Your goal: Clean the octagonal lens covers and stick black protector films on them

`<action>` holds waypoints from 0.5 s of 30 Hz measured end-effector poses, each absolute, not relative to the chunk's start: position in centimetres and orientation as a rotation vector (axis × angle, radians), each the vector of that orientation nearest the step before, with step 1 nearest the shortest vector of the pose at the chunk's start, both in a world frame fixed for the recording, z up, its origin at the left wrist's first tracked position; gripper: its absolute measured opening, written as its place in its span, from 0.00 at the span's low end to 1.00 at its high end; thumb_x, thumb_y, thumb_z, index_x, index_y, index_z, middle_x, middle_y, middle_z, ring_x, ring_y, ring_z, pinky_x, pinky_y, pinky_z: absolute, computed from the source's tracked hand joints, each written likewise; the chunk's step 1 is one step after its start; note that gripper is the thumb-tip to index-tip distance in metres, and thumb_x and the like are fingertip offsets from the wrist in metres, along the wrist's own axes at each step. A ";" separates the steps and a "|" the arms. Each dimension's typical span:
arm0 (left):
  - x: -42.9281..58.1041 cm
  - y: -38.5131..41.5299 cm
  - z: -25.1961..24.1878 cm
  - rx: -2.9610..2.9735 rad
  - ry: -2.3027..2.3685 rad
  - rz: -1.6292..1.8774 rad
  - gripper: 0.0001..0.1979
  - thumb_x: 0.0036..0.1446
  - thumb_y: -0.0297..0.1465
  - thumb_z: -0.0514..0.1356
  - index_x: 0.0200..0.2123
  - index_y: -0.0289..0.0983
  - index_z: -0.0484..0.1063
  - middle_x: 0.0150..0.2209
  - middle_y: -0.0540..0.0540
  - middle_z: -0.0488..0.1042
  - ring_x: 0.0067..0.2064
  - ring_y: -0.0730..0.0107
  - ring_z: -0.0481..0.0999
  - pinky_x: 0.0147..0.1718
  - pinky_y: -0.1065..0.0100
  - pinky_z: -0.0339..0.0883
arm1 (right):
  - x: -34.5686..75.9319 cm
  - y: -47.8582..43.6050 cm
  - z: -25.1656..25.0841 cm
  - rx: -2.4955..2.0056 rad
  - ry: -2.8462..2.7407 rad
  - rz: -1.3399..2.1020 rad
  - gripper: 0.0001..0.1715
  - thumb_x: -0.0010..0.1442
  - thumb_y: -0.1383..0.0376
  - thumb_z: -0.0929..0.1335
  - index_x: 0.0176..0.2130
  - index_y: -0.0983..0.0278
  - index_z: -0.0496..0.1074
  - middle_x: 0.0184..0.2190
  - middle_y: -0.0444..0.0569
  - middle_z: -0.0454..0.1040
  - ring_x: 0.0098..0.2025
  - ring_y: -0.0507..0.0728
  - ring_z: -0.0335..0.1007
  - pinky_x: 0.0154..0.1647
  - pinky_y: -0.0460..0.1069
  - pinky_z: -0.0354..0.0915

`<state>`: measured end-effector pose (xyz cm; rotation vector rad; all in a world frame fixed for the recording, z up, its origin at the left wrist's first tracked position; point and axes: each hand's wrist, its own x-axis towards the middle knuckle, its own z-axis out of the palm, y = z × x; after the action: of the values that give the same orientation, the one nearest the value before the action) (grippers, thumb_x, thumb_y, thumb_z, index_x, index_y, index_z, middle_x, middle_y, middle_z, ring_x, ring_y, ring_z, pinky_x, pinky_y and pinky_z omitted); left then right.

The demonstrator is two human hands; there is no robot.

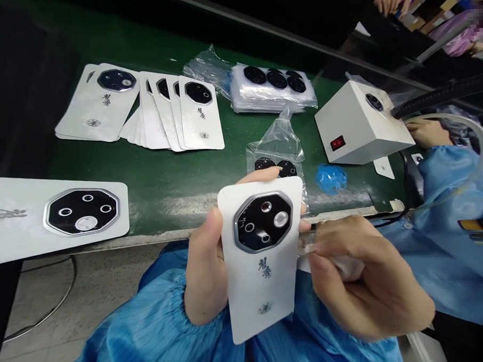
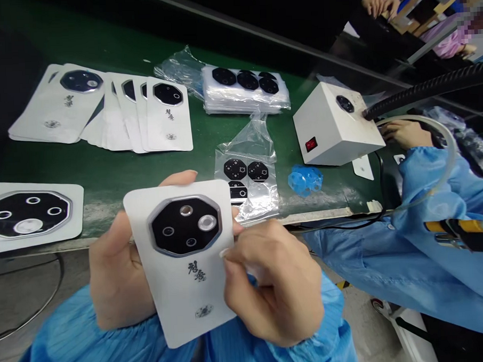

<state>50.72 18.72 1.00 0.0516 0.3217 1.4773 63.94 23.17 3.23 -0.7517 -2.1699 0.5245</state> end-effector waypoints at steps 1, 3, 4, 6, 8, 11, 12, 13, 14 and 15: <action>50.8 18.7 1.0 0.062 0.336 1.493 0.22 0.54 0.45 0.53 0.50 0.47 0.68 0.35 0.47 0.78 0.40 0.56 0.76 0.42 0.54 0.67 | 63.7 23.2 3.4 -0.723 -2.202 0.531 0.12 0.52 0.76 0.64 0.35 0.60 0.66 0.24 0.42 0.69 0.25 0.51 0.67 0.24 0.48 0.68; 51.0 18.7 1.0 0.089 0.352 1.524 0.19 0.53 0.43 0.56 0.47 0.47 0.71 0.35 0.50 0.79 0.39 0.58 0.76 0.40 0.57 0.68 | 63.3 23.2 3.6 -0.679 -2.242 0.541 0.13 0.52 0.78 0.65 0.35 0.62 0.66 0.25 0.43 0.70 0.26 0.50 0.67 0.26 0.47 0.68; 51.1 18.7 1.1 0.098 0.350 1.536 0.18 0.53 0.42 0.57 0.46 0.46 0.72 0.35 0.51 0.79 0.38 0.60 0.76 0.39 0.60 0.69 | 63.1 23.3 3.7 -0.677 -2.264 0.543 0.12 0.52 0.78 0.65 0.35 0.62 0.66 0.25 0.43 0.70 0.26 0.50 0.66 0.26 0.47 0.68; 51.3 18.7 1.1 0.113 0.340 1.562 0.18 0.54 0.42 0.56 0.46 0.44 0.73 0.35 0.51 0.78 0.37 0.65 0.75 0.38 0.66 0.69 | 62.8 23.3 3.7 -0.688 -2.294 0.555 0.10 0.53 0.77 0.65 0.34 0.63 0.66 0.24 0.44 0.70 0.26 0.49 0.66 0.26 0.47 0.67; 51.4 18.6 1.1 0.132 0.338 1.599 0.18 0.56 0.41 0.54 0.46 0.42 0.74 0.35 0.50 0.78 0.37 0.69 0.74 0.39 0.71 0.68 | 62.5 23.3 3.5 -0.706 -2.298 0.558 0.09 0.54 0.77 0.65 0.32 0.64 0.66 0.24 0.44 0.70 0.26 0.49 0.65 0.25 0.46 0.65; 51.6 18.6 0.9 0.183 0.342 1.626 0.18 0.56 0.41 0.54 0.46 0.42 0.73 0.37 0.50 0.76 0.40 0.69 0.73 0.43 0.73 0.67 | 62.2 23.3 3.3 -0.723 -2.296 0.544 0.08 0.54 0.77 0.65 0.31 0.64 0.66 0.23 0.45 0.69 0.25 0.49 0.65 0.23 0.46 0.62; 51.6 18.5 0.8 0.206 0.333 1.629 0.18 0.56 0.42 0.54 0.47 0.43 0.73 0.38 0.50 0.76 0.41 0.67 0.74 0.43 0.72 0.68 | 62.2 23.3 3.3 -0.734 -2.295 0.540 0.08 0.54 0.76 0.65 0.31 0.64 0.66 0.23 0.44 0.69 0.25 0.49 0.64 0.23 0.46 0.62; 51.6 18.5 0.7 0.228 0.319 1.631 0.18 0.57 0.42 0.53 0.47 0.43 0.72 0.39 0.49 0.76 0.41 0.65 0.74 0.44 0.69 0.68 | 62.1 23.2 3.2 -0.746 -2.295 0.539 0.08 0.55 0.76 0.65 0.31 0.64 0.66 0.23 0.44 0.69 0.25 0.49 0.64 0.23 0.46 0.62; 51.5 18.5 0.7 0.247 0.310 1.632 0.18 0.58 0.42 0.52 0.48 0.43 0.72 0.39 0.49 0.76 0.42 0.64 0.74 0.45 0.67 0.68 | 62.1 23.2 3.1 -0.758 -2.299 0.536 0.08 0.55 0.76 0.65 0.31 0.63 0.66 0.23 0.44 0.69 0.25 0.49 0.64 0.23 0.46 0.61; 51.5 18.5 0.6 0.265 0.307 1.632 0.19 0.58 0.42 0.51 0.48 0.44 0.71 0.40 0.49 0.76 0.43 0.62 0.74 0.45 0.65 0.68 | 62.1 23.2 3.1 -0.770 -2.303 0.531 0.08 0.55 0.75 0.65 0.31 0.63 0.65 0.23 0.43 0.69 0.25 0.49 0.64 0.23 0.46 0.61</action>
<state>51.49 18.53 0.65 0.2646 0.3075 1.6320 62.09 23.19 3.10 -0.7699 -2.3030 0.5306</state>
